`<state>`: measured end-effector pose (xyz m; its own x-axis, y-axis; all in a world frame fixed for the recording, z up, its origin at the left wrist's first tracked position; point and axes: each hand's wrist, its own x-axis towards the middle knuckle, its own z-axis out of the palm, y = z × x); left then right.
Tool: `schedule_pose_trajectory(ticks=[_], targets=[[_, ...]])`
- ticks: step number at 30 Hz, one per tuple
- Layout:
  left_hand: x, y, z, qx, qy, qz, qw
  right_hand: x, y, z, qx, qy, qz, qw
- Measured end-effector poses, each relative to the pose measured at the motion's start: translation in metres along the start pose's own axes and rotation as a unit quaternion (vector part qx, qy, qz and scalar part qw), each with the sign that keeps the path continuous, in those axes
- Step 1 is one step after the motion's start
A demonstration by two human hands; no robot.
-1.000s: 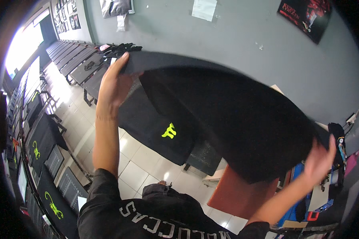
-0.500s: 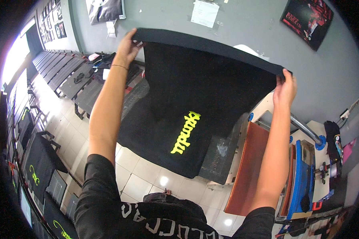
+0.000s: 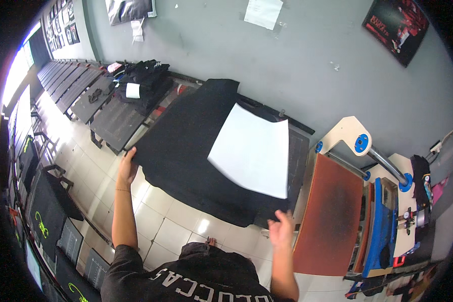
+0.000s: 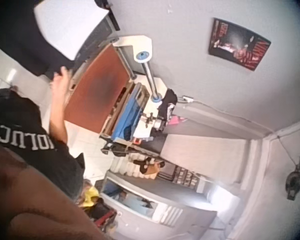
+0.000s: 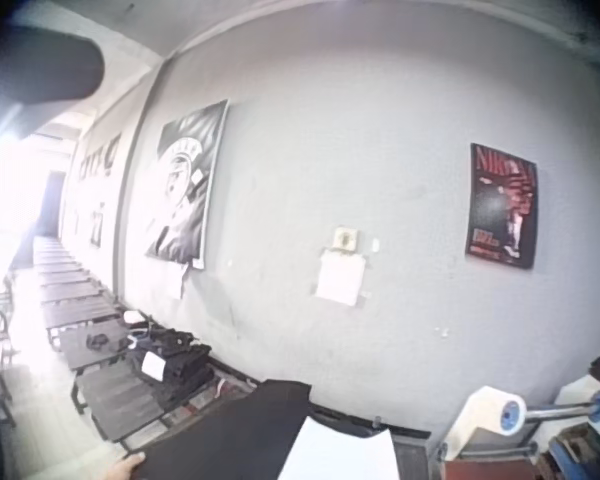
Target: The person prepares and screen prints designs onto black t-shirt panels by smoothing the fabric, applying a paper stencil, and operating a heat press machine.
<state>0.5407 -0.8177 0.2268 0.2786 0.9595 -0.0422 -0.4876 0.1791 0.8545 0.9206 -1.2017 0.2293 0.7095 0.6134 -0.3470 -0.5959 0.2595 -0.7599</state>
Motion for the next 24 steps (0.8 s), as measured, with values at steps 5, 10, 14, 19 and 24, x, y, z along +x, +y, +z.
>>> schedule_pose_trajectory(ticks=[5, 10, 14, 19, 24], targets=[[0.002, -0.089, -0.116, 0.128, 0.102, -0.111, 0.980, 0.021, 0.122, -0.054, -0.036, 0.042, 0.152, 0.987], [-0.001, -0.125, -0.138, 0.135, 0.156, -0.109, 0.972, 0.023, 0.146, -0.072, -0.084, 0.049, 0.155, 0.983], [-0.007, -0.121, -0.135, 0.124, 0.150, -0.045, 0.980, 0.002, 0.128, -0.064, -0.113, 0.022, 0.128, 0.985], [-0.011, -0.133, -0.142, 0.099, 0.138, -0.079, 0.982, -0.003, 0.144, -0.084, -0.184, 0.032, 0.163, 0.969], [-0.007, -0.151, -0.167, 0.080, 0.181, -0.081, 0.977, -0.003, 0.162, -0.096, -0.254, 0.044, 0.137, 0.956]])
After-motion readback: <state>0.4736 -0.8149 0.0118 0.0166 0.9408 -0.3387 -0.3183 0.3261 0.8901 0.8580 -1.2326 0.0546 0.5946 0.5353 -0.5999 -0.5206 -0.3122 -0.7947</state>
